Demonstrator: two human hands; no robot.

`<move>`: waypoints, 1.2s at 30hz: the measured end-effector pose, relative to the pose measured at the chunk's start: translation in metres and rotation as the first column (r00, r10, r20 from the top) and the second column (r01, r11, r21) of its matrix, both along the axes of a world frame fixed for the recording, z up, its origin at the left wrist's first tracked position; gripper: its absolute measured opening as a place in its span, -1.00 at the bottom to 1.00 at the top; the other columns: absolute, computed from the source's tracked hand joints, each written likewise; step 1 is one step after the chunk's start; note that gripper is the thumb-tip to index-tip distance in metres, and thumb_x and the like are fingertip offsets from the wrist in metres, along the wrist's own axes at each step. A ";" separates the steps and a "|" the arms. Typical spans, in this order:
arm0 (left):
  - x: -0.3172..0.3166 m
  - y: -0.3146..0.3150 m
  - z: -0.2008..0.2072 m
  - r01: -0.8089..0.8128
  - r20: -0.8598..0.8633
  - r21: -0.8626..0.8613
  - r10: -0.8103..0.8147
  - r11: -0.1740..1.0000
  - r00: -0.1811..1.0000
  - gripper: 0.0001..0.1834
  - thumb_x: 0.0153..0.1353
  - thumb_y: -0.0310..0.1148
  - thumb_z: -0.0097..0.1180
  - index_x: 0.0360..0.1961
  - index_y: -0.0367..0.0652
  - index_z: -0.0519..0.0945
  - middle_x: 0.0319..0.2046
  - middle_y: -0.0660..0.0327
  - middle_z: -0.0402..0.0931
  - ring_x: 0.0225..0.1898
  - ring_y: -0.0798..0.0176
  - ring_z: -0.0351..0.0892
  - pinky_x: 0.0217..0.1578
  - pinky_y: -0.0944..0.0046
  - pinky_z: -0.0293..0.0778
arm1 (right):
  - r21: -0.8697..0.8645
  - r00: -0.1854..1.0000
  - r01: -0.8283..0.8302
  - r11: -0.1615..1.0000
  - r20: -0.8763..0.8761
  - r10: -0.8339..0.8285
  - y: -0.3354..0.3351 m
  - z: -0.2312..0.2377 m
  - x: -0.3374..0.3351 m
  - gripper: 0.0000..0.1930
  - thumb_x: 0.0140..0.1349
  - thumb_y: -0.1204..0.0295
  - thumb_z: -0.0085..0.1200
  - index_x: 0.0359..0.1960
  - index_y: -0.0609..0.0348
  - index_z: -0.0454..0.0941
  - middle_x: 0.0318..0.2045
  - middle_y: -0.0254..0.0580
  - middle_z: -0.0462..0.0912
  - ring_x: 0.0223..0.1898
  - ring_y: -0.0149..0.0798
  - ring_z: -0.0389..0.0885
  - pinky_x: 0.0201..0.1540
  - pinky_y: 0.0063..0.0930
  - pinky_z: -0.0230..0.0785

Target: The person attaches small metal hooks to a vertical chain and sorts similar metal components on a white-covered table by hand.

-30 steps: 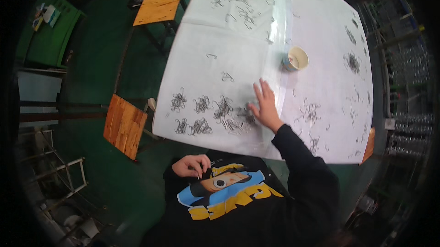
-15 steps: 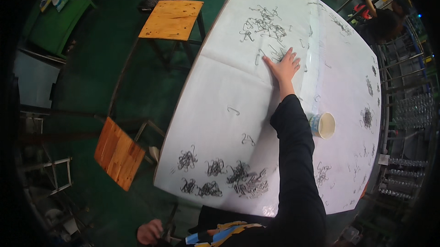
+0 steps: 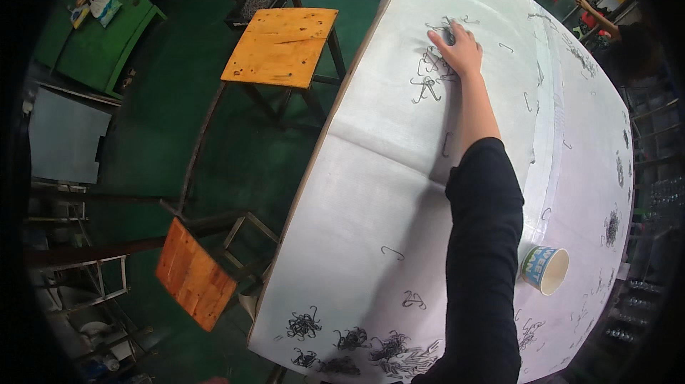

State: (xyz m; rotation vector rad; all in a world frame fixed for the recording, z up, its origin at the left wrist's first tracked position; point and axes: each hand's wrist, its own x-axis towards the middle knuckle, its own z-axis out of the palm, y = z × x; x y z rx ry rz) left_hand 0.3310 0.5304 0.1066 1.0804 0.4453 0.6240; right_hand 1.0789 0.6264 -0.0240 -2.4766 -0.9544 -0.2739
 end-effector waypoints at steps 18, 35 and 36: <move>-0.032 -0.054 0.031 0.035 0.149 0.028 -0.038 0.999 0.988 -0.82 -0.11 -0.25 0.01 -0.75 -0.03 0.42 -0.56 0.24 0.34 -0.38 0.12 0.20 -0.33 0.14 0.11 | -0.166 0.994 -0.094 0.982 0.041 0.102 -0.080 0.013 -0.118 -0.83 0.09 0.34 -0.06 -0.38 0.17 0.36 -0.44 -0.06 0.50 -0.41 -0.02 0.50 -0.37 -0.21 0.36; -0.020 -0.111 0.031 0.655 0.465 0.192 -0.655 0.731 0.595 -0.82 0.08 -0.29 0.07 -0.60 -0.09 0.55 -0.42 0.21 0.41 -0.18 0.11 0.29 -0.26 0.11 0.13 | 0.241 0.958 0.180 0.954 -0.264 -0.114 -0.407 0.045 -0.328 -0.88 0.06 0.45 -0.02 -0.47 0.27 0.40 -0.54 0.06 0.51 -0.47 0.07 0.48 -0.43 -0.24 0.31; -0.017 -0.115 0.032 0.695 0.463 0.198 -0.691 0.691 0.555 -0.83 0.08 -0.28 0.07 -0.59 -0.08 0.55 -0.38 0.22 0.41 -0.16 0.12 0.28 -0.25 0.12 0.12 | 0.229 0.948 0.196 0.954 -0.294 -0.124 -0.418 0.042 -0.344 -0.85 0.05 0.43 0.00 -0.48 0.30 0.40 -0.54 0.07 0.51 -0.48 0.07 0.48 -0.42 -0.26 0.31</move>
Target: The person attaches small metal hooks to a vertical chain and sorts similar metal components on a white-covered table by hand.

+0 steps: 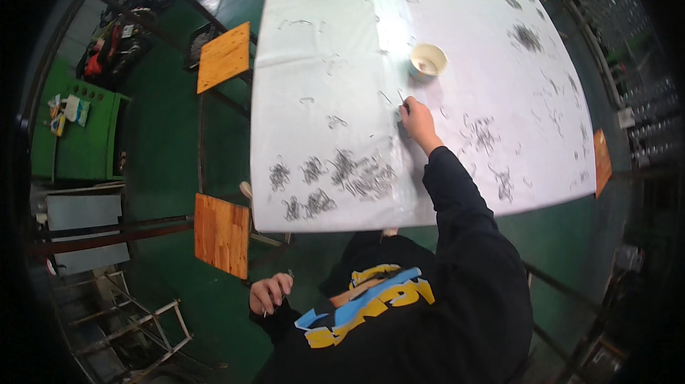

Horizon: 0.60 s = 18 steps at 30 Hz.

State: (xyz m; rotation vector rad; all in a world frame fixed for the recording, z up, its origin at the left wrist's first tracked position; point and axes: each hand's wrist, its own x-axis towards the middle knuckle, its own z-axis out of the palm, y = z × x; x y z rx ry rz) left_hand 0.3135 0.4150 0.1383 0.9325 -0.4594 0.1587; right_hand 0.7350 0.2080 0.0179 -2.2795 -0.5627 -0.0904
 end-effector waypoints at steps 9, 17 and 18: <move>0.052 -0.043 -0.017 0.410 0.041 0.174 -0.423 0.895 0.905 -0.84 0.07 -0.29 0.04 -0.58 -0.07 0.56 -0.36 0.23 0.41 -0.16 0.14 0.27 -0.20 0.17 0.13 | 0.061 0.998 -0.058 0.996 0.000 0.058 -0.073 0.009 -0.107 -0.93 0.00 0.52 -0.01 -0.47 0.23 0.41 -0.46 -0.07 0.47 -0.38 -0.03 0.45 -0.34 -0.29 0.31; 0.084 -0.091 -0.010 0.535 -0.099 0.045 -0.529 0.844 0.843 -0.80 0.06 -0.28 0.07 -0.62 -0.13 0.53 -0.42 0.21 0.38 -0.20 0.11 0.27 -0.15 0.17 0.17 | -0.043 0.974 -0.063 0.997 0.215 0.070 -0.099 0.022 -0.119 -0.75 -0.05 0.44 0.08 -0.29 0.25 0.46 -0.40 -0.10 0.48 -0.38 -0.05 0.48 -0.29 -0.34 0.35; 0.086 -0.093 -0.010 0.564 -0.100 0.046 -0.558 0.824 0.824 -0.80 0.07 -0.29 0.08 -0.61 -0.14 0.53 -0.42 0.21 0.37 -0.19 0.11 0.27 -0.15 0.17 0.17 | -0.184 0.991 -0.054 0.981 0.109 0.076 -0.097 0.024 -0.131 -0.69 -0.09 0.38 0.11 -0.28 0.23 0.46 -0.39 -0.07 0.48 -0.35 0.00 0.48 -0.26 -0.26 0.34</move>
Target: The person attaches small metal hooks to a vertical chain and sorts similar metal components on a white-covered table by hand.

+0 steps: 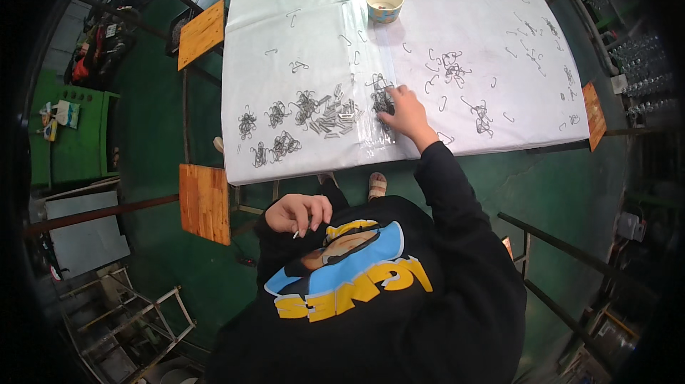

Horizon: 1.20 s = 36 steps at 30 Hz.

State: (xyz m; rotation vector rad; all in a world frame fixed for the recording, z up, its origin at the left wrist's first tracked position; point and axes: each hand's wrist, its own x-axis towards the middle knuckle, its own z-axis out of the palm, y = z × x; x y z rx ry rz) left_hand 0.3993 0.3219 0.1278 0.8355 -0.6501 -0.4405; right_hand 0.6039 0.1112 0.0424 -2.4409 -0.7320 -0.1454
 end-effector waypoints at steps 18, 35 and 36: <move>-0.006 -0.024 -0.043 -0.240 -0.093 -0.123 0.230 0.963 0.969 -0.75 0.08 -0.20 0.06 -0.65 -0.08 0.46 -0.44 0.26 0.33 -0.23 0.15 0.25 -0.19 0.21 0.16 | 0.346 0.966 0.154 0.925 -0.251 -0.067 -0.010 -0.052 0.103 -0.74 0.00 0.47 0.05 -0.23 0.27 0.46 -0.47 -0.20 0.56 -0.40 -0.28 0.51 -0.33 -0.44 0.35; -0.004 -0.046 -0.057 -0.243 -0.109 -0.165 0.227 0.956 0.968 -0.79 0.08 -0.24 0.05 -0.62 -0.07 0.46 -0.45 0.28 0.34 -0.22 0.17 0.27 -0.21 0.21 0.16 | -0.176 0.890 0.256 0.951 -0.342 -0.303 -0.005 -0.050 0.007 -0.79 -0.10 0.38 0.08 -0.54 0.32 0.50 -0.57 0.08 0.54 -0.43 0.02 0.52 -0.35 -0.26 0.36; -0.004 -0.046 -0.057 -0.251 -0.115 -0.159 0.234 0.955 0.965 -0.75 0.09 -0.21 0.06 -0.62 -0.10 0.46 -0.46 0.26 0.33 -0.22 0.16 0.26 -0.20 0.20 0.18 | -0.180 0.901 0.200 0.963 -0.352 -0.252 -0.005 -0.059 0.012 -0.80 -0.09 0.38 0.08 -0.54 0.32 0.50 -0.59 0.05 0.54 -0.46 -0.03 0.52 -0.37 -0.29 0.36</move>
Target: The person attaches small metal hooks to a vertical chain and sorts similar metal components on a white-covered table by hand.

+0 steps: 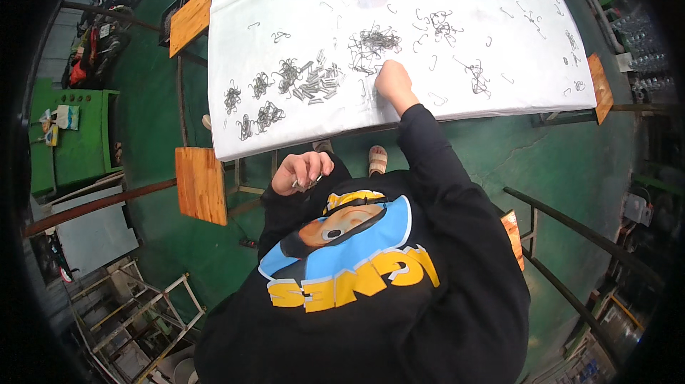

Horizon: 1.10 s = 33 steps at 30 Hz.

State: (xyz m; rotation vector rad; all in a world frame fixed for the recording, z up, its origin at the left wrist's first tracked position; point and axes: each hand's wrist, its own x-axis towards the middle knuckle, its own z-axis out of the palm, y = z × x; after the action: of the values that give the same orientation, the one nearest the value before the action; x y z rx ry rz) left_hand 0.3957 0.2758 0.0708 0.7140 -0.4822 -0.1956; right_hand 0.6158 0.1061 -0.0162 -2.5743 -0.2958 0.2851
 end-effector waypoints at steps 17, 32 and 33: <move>0.005 -0.010 -0.004 -0.201 -0.180 0.079 0.213 0.976 0.960 -0.76 0.09 -0.26 0.08 -0.58 -0.19 0.49 -0.60 0.31 0.26 -0.41 0.32 0.22 -0.37 0.37 0.17 | 0.918 0.748 0.103 0.384 -0.326 0.579 0.003 0.156 -0.158 -0.90 0.15 0.52 -0.06 -0.48 0.21 0.31 -0.62 -0.42 0.40 -0.60 -0.62 0.33 -0.59 -0.75 0.18; 0.011 -0.016 -0.007 -0.142 -0.127 0.125 0.158 0.982 0.979 -0.77 0.10 -0.26 0.07 -0.57 -0.18 0.49 -0.56 0.31 0.32 -0.43 0.36 0.24 -0.39 0.38 0.17 | 0.884 0.814 -0.043 0.465 -0.239 0.530 -0.005 0.160 -0.161 -0.91 0.15 0.58 -0.13 -0.48 0.23 0.25 -0.64 -0.40 0.31 -0.61 -0.61 0.24 -0.59 -0.74 0.12; 0.012 -0.017 -0.007 -0.135 -0.132 0.124 0.151 0.983 0.980 -0.77 0.10 -0.25 0.07 -0.57 -0.18 0.49 -0.55 0.31 0.32 -0.43 0.36 0.24 -0.39 0.38 0.16 | 0.871 0.842 -0.132 0.473 -0.153 0.517 -0.006 0.160 -0.161 -0.91 0.15 0.58 -0.13 -0.48 0.23 0.25 -0.65 -0.40 0.31 -0.61 -0.61 0.23 -0.59 -0.73 0.11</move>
State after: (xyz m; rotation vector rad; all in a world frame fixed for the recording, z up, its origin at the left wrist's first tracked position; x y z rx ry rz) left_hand 0.4079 0.2589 0.0640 0.8375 -0.2846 -0.1379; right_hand 0.4547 0.1002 0.1434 -1.4090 -0.6147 0.6308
